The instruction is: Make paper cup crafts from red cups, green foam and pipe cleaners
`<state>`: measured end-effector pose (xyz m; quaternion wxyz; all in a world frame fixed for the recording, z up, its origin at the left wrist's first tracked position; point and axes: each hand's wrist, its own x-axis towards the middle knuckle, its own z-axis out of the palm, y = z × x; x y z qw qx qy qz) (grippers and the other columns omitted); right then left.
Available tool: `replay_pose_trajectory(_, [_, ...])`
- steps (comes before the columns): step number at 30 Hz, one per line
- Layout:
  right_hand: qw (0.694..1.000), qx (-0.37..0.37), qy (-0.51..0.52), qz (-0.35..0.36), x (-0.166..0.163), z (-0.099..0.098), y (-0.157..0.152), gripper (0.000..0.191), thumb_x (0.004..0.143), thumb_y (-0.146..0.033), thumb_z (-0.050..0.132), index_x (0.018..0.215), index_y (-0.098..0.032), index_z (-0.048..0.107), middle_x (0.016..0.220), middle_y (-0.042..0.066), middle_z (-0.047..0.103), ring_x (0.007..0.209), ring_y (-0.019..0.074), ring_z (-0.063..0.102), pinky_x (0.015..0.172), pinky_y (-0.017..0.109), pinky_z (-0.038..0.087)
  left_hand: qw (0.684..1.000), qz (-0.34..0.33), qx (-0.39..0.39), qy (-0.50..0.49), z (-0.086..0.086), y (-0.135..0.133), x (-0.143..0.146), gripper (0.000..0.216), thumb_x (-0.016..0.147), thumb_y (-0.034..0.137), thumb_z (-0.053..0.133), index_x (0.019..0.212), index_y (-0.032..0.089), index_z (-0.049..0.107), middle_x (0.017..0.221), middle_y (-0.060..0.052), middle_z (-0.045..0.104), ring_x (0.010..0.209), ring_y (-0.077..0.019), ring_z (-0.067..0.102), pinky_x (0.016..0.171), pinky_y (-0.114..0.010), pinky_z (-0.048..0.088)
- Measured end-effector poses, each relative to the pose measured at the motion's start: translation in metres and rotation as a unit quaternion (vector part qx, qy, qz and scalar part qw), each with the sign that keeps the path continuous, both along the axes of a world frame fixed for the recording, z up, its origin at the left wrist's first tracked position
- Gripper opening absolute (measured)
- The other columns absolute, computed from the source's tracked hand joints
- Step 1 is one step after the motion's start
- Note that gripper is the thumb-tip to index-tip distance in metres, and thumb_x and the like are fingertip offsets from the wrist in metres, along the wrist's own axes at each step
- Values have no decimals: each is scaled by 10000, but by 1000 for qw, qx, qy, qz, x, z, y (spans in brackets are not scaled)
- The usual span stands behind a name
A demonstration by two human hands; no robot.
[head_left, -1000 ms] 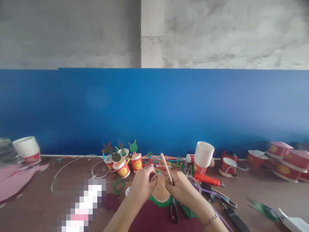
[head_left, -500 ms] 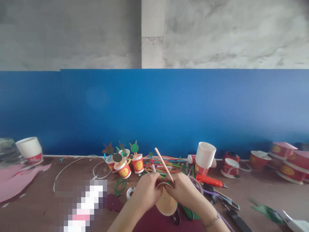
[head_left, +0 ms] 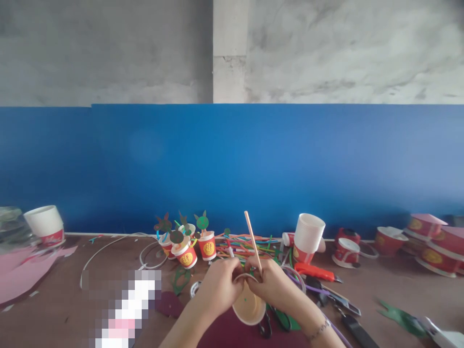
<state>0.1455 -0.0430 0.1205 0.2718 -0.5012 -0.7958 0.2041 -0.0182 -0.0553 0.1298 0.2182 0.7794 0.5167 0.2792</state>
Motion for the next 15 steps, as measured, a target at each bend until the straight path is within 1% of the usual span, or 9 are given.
replay_pose_trajectory(4, [1000,-22,12,13,1,0,0,91,613,-119,481,658,-198,495,495,-82,331,485,84,324,454,192,220,1000,-9,10,-8,0,0,-1,75,746,185,539,704,188,601,675,-7,649,651,-149,587,561,-215,336])
replay_pose_trajectory(7, [999,-22,17,19,1,2,-2,97,608,-113,469,655,-196,486,509,-80,344,489,83,327,456,193,226,1000,-10,12,-11,-1,0,-1,81,733,167,533,699,188,603,664,-3,642,645,-145,584,562,-212,341])
replay_pose_trajectory(12, [1000,3,17,25,-4,5,-5,107,616,-104,460,661,-194,496,528,-68,401,517,93,365,498,194,261,1000,1,10,-11,-4,2,0,80,726,166,542,729,191,618,694,-8,665,659,-149,600,566,-213,348])
replay_pose_trajectory(15, [1000,27,12,7,-5,2,-2,90,631,-112,472,657,-193,501,535,-60,437,520,97,381,509,199,265,1000,9,16,-9,-6,4,-1,67,737,171,545,733,189,609,706,-15,664,675,-154,608,577,-219,357])
